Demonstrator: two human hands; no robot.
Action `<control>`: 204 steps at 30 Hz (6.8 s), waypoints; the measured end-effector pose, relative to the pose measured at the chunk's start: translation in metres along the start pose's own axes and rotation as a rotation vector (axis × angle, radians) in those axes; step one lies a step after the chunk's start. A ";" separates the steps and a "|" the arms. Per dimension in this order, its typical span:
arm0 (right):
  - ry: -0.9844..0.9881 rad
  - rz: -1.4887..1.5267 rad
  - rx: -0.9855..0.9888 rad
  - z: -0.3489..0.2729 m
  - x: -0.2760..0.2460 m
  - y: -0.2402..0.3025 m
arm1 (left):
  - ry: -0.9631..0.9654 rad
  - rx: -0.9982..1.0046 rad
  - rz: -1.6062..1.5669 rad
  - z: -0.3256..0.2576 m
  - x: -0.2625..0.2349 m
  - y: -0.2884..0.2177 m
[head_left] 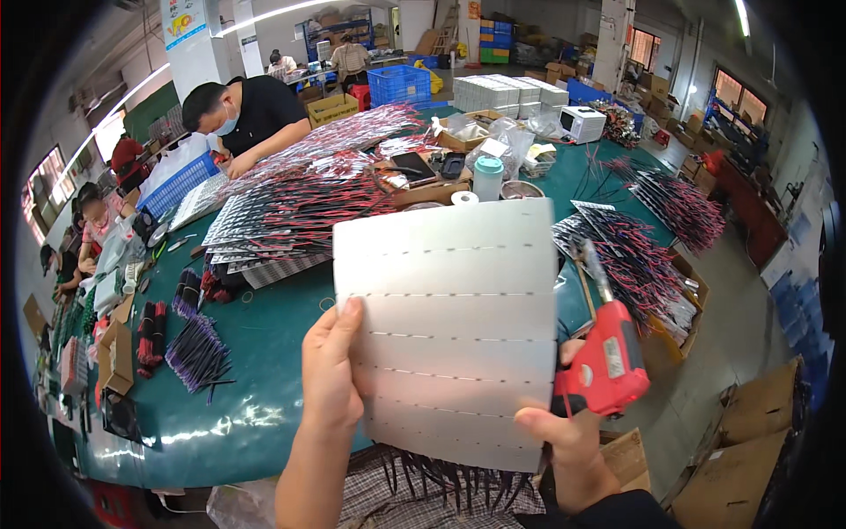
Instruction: The person solders wires onto circuit board panels using a soldering iron, setting aside a completed panel before soldering wires onto another panel.
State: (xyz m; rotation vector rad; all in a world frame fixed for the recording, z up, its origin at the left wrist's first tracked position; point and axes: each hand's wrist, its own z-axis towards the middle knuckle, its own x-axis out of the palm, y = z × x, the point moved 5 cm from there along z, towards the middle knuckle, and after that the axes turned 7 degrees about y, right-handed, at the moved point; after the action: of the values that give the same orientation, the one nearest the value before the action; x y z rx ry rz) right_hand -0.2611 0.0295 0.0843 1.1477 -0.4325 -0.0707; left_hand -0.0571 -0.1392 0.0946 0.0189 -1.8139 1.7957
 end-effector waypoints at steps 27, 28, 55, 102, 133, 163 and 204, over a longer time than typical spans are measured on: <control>-0.334 -1.963 -0.284 0.211 -0.367 0.007 | -0.397 0.413 1.355 0.104 -0.216 -0.063; -0.311 -1.892 -0.169 0.208 -0.388 -0.024 | -0.434 0.403 1.447 0.109 -0.220 -0.073; -0.260 -0.995 0.085 0.051 -0.101 -0.011 | -0.166 1.084 2.175 0.121 -0.221 -0.130; 0.239 -1.219 -0.087 0.047 0.074 -0.162 | 0.163 0.653 1.577 -0.095 -0.147 0.044; 0.264 -1.225 -0.077 0.040 0.075 -0.174 | -0.078 0.385 2.215 0.208 -0.327 -0.108; 0.286 -1.307 -0.310 0.041 0.080 -0.164 | -0.204 0.011 2.068 -0.036 -0.361 -0.029; 0.392 -0.404 0.467 -0.001 0.102 -0.085 | -0.432 -0.118 0.787 -0.065 -0.260 0.018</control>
State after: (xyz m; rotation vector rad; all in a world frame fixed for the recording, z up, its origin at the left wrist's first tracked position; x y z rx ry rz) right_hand -0.1534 -0.0336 0.0380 1.6565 0.1489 -0.0967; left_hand 0.1766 -0.1769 -0.0318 -0.4423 -2.4587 2.3281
